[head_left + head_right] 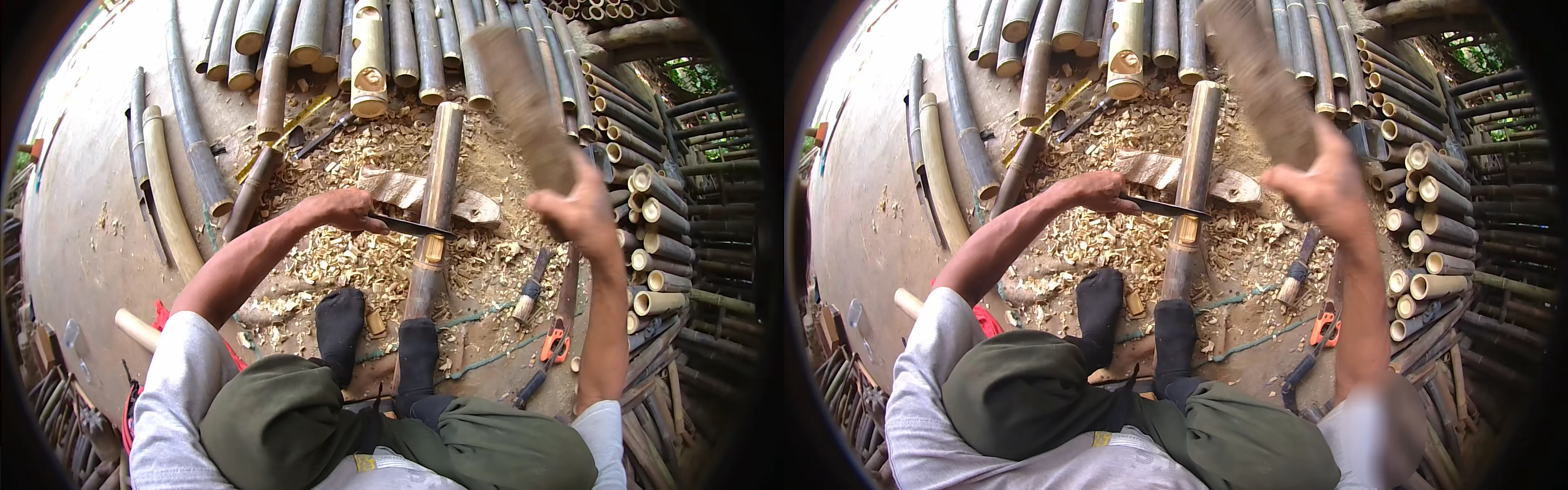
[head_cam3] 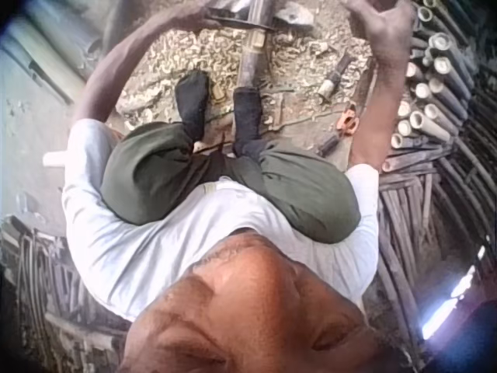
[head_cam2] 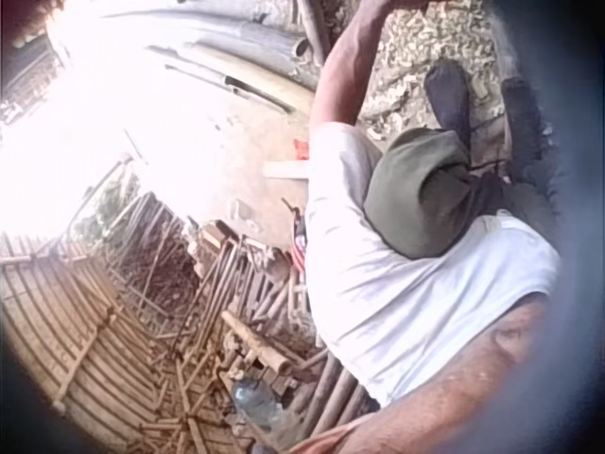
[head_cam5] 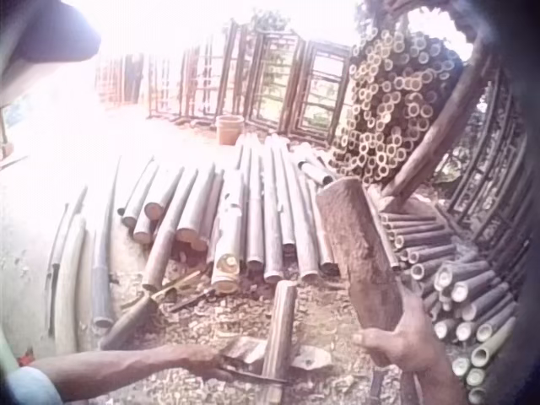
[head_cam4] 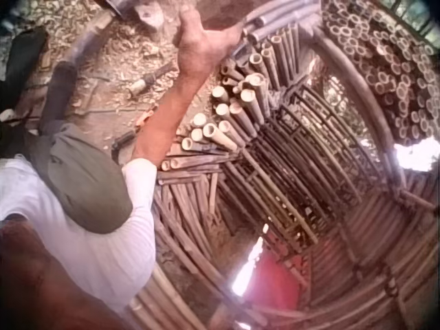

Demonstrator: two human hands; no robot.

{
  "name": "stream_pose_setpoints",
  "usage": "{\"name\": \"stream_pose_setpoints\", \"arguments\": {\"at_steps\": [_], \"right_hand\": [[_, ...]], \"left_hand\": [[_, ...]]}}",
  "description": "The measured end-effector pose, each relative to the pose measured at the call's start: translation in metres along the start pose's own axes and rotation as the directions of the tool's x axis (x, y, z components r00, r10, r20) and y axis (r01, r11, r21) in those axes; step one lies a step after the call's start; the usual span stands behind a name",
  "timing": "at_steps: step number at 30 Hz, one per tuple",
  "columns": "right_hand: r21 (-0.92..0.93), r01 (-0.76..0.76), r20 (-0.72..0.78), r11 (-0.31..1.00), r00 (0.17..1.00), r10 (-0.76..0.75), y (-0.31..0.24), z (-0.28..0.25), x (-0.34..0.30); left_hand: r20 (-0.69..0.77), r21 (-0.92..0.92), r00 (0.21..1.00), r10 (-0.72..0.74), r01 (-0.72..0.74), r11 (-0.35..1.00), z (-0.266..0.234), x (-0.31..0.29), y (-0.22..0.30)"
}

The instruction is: The person is sitting on the ground in a workshop, using a knife and a wooden mallet to carve and shape bamboo poles. They repeatedly strike the knife to cut the bamboo, then use a smaller wooden tool to clear the interior and smooth the edges. The person handles multiple bamboo pieces, stacking some and working on others.

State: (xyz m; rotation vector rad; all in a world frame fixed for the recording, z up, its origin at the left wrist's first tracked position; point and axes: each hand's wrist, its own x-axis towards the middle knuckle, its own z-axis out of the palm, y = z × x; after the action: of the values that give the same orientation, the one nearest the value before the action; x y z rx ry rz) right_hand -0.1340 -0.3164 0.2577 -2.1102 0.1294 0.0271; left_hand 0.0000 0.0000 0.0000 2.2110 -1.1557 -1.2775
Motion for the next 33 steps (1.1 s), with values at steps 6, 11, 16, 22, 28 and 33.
{"name": "stream_pose_setpoints", "arguments": {"at_steps": [6,11,16,22,28,33], "right_hand": [[-0.218,-0.202,-0.075,0.955,0.979,0.190,0.108,0.099,-0.047],[-0.165,-0.389,0.150,0.906,0.898,0.413,0.062,0.072,-0.015],[0.604,-0.251,0.037,0.756,0.957,0.288,0.054,0.022,-0.029],[0.565,-0.289,-0.051,0.773,0.923,0.383,0.080,0.018,-0.054],[0.477,-0.421,0.002,0.772,0.879,0.478,0.082,0.031,-0.075],[0.415,-0.463,0.079,0.783,0.876,0.476,0.084,0.039,-0.078]], "left_hand": [[0.076,0.100,0.995,-0.060,0.052,0.994,-0.028,0.003,0.013],[0.218,-0.003,0.971,-0.098,0.101,0.995,-0.035,0.006,0.009],[0.241,0.022,0.953,-0.183,0.183,0.983,-0.020,0.012,0.013],[-0.311,0.429,0.950,0.038,0.105,0.897,0.031,-0.039,0.038],[-0.485,0.310,0.860,0.159,-0.001,0.951,0.062,-0.076,0.064],[-0.373,0.259,0.928,-0.017,0.122,0.958,0.069,-0.081,0.068]]}}
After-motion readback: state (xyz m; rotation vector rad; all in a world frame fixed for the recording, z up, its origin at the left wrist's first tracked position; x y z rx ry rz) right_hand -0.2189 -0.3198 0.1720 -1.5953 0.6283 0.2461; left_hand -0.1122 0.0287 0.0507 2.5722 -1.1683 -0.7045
